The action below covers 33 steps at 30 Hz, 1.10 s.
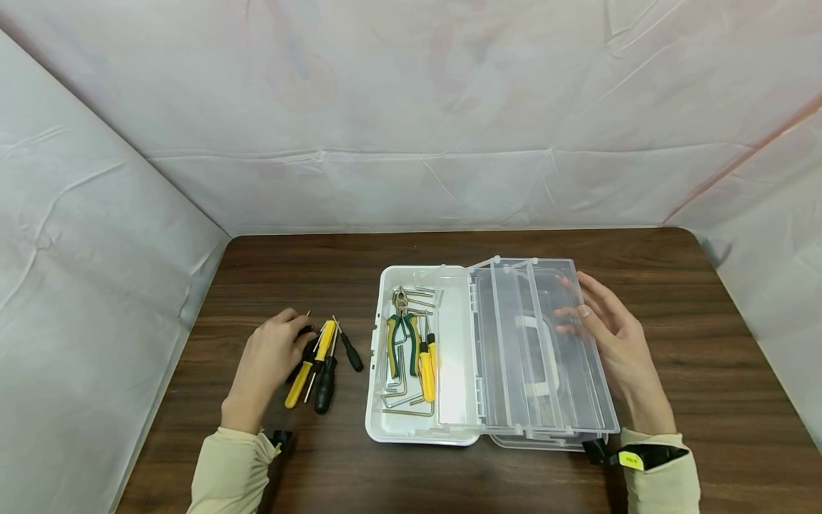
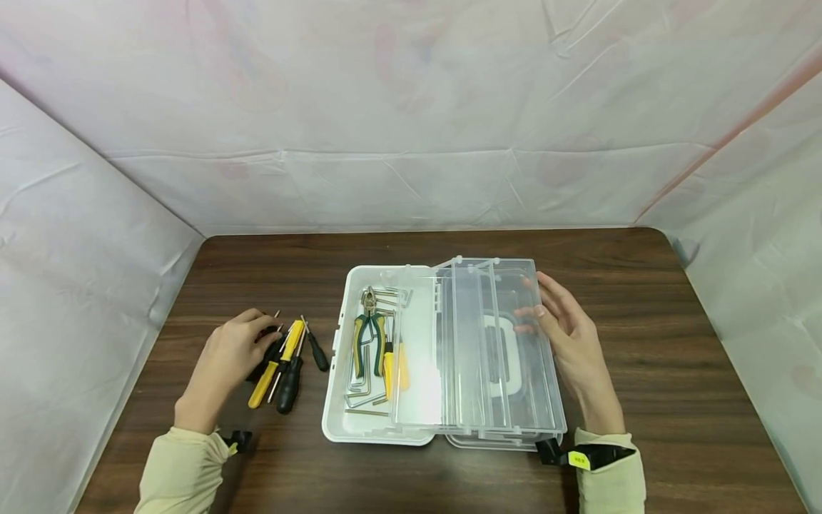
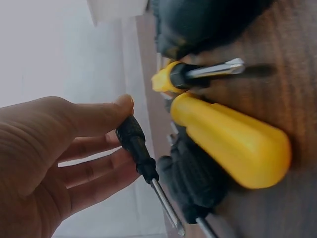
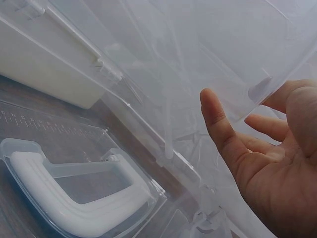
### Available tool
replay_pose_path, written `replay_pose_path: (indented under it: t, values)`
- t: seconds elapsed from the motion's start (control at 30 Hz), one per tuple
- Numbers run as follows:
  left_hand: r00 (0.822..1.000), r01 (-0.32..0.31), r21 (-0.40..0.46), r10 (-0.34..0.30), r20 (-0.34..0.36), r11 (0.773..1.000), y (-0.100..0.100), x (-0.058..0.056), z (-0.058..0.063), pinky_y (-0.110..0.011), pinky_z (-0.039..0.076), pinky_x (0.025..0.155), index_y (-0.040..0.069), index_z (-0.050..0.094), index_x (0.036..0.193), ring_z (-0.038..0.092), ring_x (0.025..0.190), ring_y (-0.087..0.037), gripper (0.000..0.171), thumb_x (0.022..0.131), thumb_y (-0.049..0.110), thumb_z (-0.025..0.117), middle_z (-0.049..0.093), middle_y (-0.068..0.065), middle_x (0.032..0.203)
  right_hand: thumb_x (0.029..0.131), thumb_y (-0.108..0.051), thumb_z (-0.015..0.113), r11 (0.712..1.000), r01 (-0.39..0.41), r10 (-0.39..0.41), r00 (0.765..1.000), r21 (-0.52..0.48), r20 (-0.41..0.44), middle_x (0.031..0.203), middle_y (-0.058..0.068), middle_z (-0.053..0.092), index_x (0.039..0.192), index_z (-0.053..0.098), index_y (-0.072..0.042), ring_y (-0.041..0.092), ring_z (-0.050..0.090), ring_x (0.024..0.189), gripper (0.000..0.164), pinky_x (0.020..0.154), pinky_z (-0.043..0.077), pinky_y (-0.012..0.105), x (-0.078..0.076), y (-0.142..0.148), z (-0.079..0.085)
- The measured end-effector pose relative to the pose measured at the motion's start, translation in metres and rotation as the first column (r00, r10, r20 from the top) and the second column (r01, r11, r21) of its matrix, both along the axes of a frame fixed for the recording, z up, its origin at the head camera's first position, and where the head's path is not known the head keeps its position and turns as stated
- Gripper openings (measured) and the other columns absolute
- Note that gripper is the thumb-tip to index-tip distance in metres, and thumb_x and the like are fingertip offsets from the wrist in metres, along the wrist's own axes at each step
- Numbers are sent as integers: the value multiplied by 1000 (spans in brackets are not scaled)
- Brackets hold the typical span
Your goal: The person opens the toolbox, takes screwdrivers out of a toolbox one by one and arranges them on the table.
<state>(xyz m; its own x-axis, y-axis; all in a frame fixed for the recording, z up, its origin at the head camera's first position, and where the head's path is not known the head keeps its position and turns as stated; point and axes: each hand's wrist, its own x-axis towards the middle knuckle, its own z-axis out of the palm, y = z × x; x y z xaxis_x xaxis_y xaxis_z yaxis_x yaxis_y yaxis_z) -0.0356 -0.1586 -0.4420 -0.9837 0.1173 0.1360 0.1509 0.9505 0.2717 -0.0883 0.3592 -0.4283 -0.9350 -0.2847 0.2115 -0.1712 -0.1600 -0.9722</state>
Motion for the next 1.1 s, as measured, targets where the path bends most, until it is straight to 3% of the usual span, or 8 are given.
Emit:
replay_pose_path:
  t: [0.57, 0.9, 1.1]
  values:
    - [994, -60, 0, 60, 96, 998, -3, -1, -16, -44, 57, 59, 0, 75, 117, 69, 72, -31, 26, 95, 15, 76, 70, -20, 108, 108, 8, 40, 1000, -4, 4, 1000, 4, 16, 156, 6, 56, 161, 30, 2, 12, 73, 111, 55, 86, 63, 28, -2, -3, 0]
    - [986, -85, -35, 89, 139, 996, -2, -1, -14, -47, 57, 58, 1, 74, 119, 70, 76, -35, 28, 97, 18, 75, 69, -22, 114, 108, 8, 40, 1000, -6, 6, 1000, -1, 13, 156, 6, 56, 161, 30, 2, 12, 74, 111, 55, 86, 63, 28, -1, -3, 0]
    - [990, -78, -93, 88, 110, 993, 3, 0, -10, -52, 58, 60, 3, 74, 120, 70, 94, -39, 30, 96, 21, 77, 70, -20, 117, 108, 8, 40, 1000, -5, 5, 1000, -1, 17, 156, 6, 56, 161, 30, 2, 12, 74, 111, 55, 86, 63, 28, 0, -2, 0]
